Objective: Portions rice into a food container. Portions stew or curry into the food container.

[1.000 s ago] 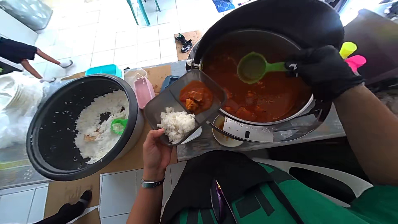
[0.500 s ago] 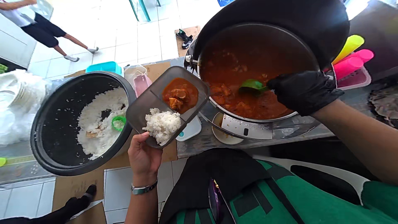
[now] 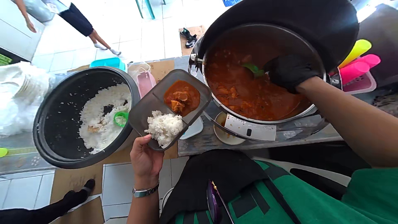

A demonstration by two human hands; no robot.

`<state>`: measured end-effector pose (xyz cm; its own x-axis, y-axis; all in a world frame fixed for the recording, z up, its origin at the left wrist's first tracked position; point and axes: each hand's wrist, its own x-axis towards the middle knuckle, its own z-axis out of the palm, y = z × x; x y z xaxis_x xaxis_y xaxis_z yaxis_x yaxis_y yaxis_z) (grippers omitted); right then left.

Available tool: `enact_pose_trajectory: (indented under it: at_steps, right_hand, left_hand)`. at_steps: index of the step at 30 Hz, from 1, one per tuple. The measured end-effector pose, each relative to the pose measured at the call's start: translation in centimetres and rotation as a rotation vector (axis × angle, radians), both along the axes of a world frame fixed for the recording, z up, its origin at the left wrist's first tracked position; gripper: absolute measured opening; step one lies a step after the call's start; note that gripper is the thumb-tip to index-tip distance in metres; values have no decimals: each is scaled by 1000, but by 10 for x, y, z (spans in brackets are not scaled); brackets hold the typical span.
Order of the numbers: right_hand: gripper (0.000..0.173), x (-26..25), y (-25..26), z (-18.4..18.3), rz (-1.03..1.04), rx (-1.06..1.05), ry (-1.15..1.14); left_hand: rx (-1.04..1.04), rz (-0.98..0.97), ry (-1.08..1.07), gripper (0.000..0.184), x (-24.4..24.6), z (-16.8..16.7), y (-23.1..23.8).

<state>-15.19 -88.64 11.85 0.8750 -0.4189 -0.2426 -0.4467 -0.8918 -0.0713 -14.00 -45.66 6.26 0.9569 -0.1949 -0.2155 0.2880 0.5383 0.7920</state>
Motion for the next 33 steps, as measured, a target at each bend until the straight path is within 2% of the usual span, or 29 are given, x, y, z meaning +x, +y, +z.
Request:
enact_pose_trajectory:
  at_steps: [4,9,12,14,18,20,23,26,30,33]
  right_hand:
    - [16,-18,4,9,-44,155,14]
    - [16,-18,1,-2,-266,581,-120]
    - [15,-19,-8,-9,-318,707,-213]
    - [16,-23,-8,-11,-247,646,-291]
    - [22,-28,-8,-12,114,298,-366]
    - [23,-29,-7,-14,204,166,-368]
    - [23,-25,3,0,83,-23,-175]
    - [18,-12,15,12,-7,-110,-13]
    - [15,16,28,0,90,-142,-8]
    - [22,43,30,-9,80,-36,-54]
  left_hand:
    - [32,39,-4,26,-3,0,4]
    - [24,56,-12,28,-1,1,5]
    - [14,43,-16,28,0,2,4]
    - [6,43,-16,27,0,3,2]
    - [0,33,-14,28,-1,4,-2]
    - [3,28,-13,28,-2,4,-3]
    - [-3,15,-11,27,-4,3,-2]
    - [-10,5,-4,26,-5,1,0]
    - [-13,8,0,27,-8,0,-1]
    - [-17,9,-5,26,-10,0,-1]
